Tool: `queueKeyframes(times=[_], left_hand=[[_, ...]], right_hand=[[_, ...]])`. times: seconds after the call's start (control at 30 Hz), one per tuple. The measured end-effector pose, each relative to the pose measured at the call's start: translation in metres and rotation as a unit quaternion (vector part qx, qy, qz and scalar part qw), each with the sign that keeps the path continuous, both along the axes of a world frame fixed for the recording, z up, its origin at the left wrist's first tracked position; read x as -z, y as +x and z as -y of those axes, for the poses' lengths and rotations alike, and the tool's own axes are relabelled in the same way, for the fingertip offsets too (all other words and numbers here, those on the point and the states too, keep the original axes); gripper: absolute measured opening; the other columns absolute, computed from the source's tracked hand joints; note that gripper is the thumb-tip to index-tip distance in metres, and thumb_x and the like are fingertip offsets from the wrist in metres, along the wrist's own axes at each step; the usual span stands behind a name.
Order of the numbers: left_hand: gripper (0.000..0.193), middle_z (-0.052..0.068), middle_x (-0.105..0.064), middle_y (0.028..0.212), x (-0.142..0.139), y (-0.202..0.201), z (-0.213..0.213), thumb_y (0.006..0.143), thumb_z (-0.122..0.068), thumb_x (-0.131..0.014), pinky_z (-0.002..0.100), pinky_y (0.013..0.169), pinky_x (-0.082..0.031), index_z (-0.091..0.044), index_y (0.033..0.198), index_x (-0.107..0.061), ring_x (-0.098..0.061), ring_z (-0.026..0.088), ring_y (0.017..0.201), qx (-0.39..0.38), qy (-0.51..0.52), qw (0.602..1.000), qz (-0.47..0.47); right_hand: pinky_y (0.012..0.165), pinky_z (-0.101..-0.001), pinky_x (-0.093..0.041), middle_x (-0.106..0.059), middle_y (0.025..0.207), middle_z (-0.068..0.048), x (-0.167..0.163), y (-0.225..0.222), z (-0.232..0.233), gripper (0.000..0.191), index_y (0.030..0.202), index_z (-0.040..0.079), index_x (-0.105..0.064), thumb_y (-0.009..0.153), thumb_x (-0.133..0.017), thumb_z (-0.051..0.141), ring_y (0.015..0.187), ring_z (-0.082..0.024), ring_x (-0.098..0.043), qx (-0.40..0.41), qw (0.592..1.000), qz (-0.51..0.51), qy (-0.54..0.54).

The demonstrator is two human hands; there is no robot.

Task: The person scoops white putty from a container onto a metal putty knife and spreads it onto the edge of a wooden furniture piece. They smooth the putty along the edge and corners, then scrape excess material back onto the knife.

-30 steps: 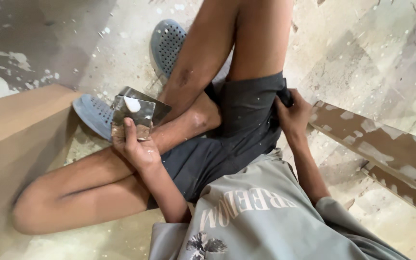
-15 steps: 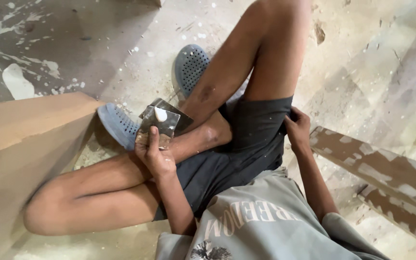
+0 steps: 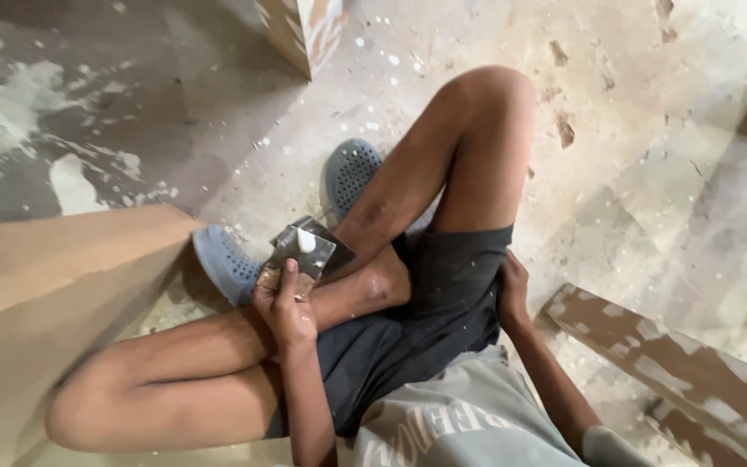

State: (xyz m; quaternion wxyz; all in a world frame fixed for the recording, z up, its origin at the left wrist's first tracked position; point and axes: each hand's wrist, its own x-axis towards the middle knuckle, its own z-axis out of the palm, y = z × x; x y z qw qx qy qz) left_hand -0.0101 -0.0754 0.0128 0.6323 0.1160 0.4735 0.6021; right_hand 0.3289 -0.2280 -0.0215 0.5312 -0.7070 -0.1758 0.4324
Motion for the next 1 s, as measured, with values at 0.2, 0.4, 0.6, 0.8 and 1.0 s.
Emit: queueKeyframes(times=[0.2,0.4,0.6,0.8,1.0], left_hand=[[0.021,0.010,-0.073,0.103,0.005,-0.001,-0.006,0.092,-0.004,-0.074,0.030,0.074,-0.059,0.003,0.111,-0.069,-0.070,0.017,0.087,0.008,-0.025,0.999,0.022],[0.023,0.003,-0.071,0.103,0.015,-0.002,-0.017,0.091,-0.009,-0.078,0.021,0.063,-0.045,-0.001,0.112,-0.070,-0.065,0.010,0.085,0.030,-0.045,0.998,-0.019],[0.024,-0.001,-0.073,0.097,0.044,0.007,-0.012,0.084,-0.012,-0.078,0.019,0.067,-0.054,-0.006,0.106,-0.071,-0.069,0.007,0.082,0.044,-0.066,0.997,0.024],[0.019,0.001,-0.074,0.094,0.064,0.017,-0.015,0.086,-0.010,-0.080,0.022,0.061,-0.043,-0.006,0.103,-0.072,-0.065,0.009,0.077,0.047,-0.088,0.992,0.081],[0.016,0.013,-0.075,0.094,0.048,0.013,-0.016,0.090,-0.009,-0.078,0.028,0.065,-0.053,0.002,0.099,-0.072,-0.069,0.017,0.077,0.072,-0.051,0.990,0.108]], right_hand=[[0.096,-0.0339,-0.049,-0.069,0.124,-0.012,0.024,0.019,-0.005,0.055,0.133,-0.002,-0.060,0.106,-0.038,0.041,0.109,-0.018,-0.063,0.010,0.992,-0.016,-0.128],[0.091,-0.0373,-0.053,-0.072,0.117,-0.017,0.028,0.017,-0.014,0.054,0.127,-0.009,-0.064,0.107,-0.044,0.038,0.105,-0.023,-0.066,-0.106,0.986,-0.052,-0.120],[0.091,-0.0376,-0.054,-0.072,0.117,-0.017,-0.006,-0.009,-0.043,0.053,0.127,-0.008,-0.064,0.106,-0.044,0.037,0.104,-0.023,-0.066,-0.121,0.968,-0.151,-0.160],[0.090,-0.0380,-0.054,-0.072,0.117,-0.017,-0.035,-0.027,-0.053,0.052,0.127,-0.007,-0.064,0.106,-0.044,0.036,0.104,-0.024,-0.067,-0.107,0.957,-0.198,-0.181],[0.090,-0.0383,-0.055,-0.072,0.118,-0.018,-0.042,-0.035,-0.049,0.051,0.127,-0.006,-0.063,0.105,-0.044,0.036,0.104,-0.025,-0.067,-0.088,0.960,-0.202,-0.174]])
